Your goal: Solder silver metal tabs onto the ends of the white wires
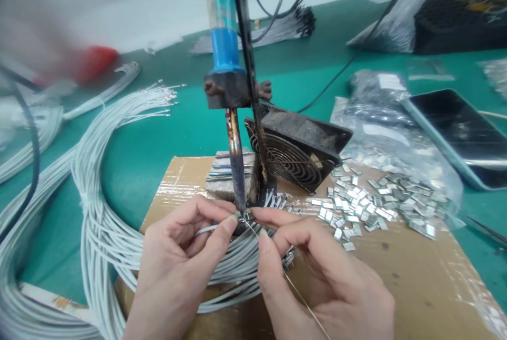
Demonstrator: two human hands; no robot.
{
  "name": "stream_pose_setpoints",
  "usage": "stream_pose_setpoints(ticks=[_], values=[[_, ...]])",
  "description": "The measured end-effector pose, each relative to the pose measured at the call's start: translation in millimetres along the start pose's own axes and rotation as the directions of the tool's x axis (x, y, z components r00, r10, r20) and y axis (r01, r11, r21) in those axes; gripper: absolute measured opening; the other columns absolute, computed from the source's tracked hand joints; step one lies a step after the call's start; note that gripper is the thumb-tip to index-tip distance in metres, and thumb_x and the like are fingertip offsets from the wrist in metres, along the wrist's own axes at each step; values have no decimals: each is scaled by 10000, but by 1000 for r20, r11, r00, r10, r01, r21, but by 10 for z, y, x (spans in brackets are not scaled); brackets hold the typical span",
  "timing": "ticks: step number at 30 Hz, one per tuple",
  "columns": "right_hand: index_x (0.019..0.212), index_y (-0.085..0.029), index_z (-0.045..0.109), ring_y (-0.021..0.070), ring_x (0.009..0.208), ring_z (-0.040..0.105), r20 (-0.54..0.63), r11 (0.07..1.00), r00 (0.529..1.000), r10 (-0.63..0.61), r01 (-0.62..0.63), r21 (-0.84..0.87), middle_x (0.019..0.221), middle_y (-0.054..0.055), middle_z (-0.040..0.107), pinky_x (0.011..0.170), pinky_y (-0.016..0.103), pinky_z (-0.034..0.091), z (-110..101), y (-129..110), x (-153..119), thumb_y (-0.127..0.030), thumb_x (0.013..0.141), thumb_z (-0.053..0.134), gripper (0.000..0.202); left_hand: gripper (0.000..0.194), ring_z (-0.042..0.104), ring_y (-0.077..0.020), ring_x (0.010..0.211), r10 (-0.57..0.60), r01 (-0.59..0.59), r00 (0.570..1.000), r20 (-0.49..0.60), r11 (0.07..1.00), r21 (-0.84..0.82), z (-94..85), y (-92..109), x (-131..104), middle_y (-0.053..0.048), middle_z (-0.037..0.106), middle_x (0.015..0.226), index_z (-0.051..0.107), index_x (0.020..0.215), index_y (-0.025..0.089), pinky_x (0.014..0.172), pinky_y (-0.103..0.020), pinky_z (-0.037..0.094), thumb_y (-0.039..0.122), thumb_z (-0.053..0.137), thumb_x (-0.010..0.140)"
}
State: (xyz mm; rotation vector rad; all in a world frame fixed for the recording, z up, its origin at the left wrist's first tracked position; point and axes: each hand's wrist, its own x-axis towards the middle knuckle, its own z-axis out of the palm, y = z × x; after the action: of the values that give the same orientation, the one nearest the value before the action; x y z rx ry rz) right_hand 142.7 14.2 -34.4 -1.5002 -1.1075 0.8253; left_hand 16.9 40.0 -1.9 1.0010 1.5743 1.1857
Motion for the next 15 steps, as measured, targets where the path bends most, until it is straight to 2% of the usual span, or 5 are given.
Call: stream_pose_setpoints(ticks=[5, 15], values=[[705, -243, 643, 244, 848, 827, -15, 993, 995, -96, 94, -78, 1050, 85, 826, 758, 259, 680, -11, 58, 9, -438, 876, 754, 282, 123, 741, -149, 731, 40, -40, 999, 1, 999, 31, -9, -6, 20, -24, 772, 793, 674, 669, 191, 644, -181, 565, 162, 729, 775], [706, -247, 672, 236, 826, 832, -26, 995, 996, -89, 87, -55, 1044, 67, 836, 739, 249, 679, 0, 42, 2, -413, 854, 778, 246, 125, 737, -113, 803, 48, -49, 996, 69, 999, 9, -40, -107, -17, 9, 761, 862, 684, 774, 208, 712, -137, 561, 149, 689, 884]])
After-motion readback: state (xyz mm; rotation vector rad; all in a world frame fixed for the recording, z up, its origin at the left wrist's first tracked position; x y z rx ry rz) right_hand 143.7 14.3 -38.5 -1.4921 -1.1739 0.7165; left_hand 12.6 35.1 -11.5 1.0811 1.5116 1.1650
